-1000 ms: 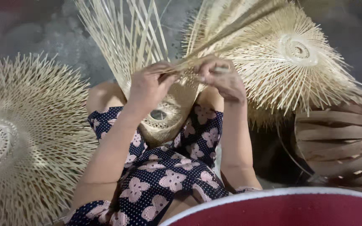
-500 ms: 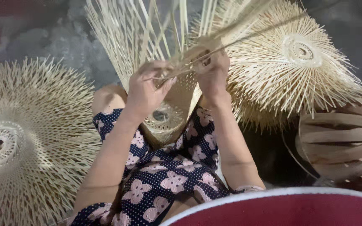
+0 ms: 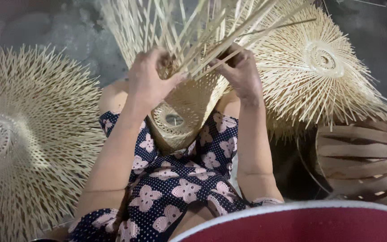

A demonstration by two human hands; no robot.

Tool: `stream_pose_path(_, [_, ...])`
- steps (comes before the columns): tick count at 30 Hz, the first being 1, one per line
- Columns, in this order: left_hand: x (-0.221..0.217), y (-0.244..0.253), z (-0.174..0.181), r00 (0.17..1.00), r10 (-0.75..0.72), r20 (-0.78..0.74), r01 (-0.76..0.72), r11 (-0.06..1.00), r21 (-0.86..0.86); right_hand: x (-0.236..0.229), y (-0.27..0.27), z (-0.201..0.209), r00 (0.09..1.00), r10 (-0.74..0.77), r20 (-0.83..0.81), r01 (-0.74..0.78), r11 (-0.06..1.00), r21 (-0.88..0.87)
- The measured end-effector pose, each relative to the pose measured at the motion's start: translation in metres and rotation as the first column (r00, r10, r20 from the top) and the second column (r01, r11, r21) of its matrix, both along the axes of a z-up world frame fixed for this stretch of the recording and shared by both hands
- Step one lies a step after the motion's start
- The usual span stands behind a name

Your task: The person weaves together thin strips of bamboo by hand to construct the frame of conical hats, working on one hat frame while others are visible on the floor.

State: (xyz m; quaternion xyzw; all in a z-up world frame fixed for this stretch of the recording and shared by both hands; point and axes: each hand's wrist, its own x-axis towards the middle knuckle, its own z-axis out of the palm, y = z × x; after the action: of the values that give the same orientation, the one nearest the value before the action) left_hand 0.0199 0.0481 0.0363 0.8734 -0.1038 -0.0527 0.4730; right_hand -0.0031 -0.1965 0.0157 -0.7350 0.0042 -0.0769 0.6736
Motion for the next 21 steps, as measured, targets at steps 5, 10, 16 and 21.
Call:
stream_pose_path(5, [0.009,0.021,-0.023,0.989,-0.077,0.127,0.117,0.931,-0.346,0.007,-0.003,-0.007,0.998,-0.033,0.058,0.031,0.999,0.042])
stream_pose_path(10, [0.002,0.008,-0.027,0.956,-0.005,0.292,0.141,0.884,-0.445,0.012,0.009,-0.006,0.992,-0.13,-0.006,0.13,0.991,0.008])
stream_pose_path(16, [-0.019,-0.01,-0.014,0.719,-0.134,0.682,0.127,0.99,0.06,-0.021,0.008,0.01,0.981,0.041,0.191,-0.127,0.877,0.464])
stream_pose_path(21, [-0.027,-0.029,-0.023,0.628,-0.196,0.753,0.056,0.977,0.207,0.0,0.014,0.012,0.95,0.3,0.085,-0.308,0.853,0.421])
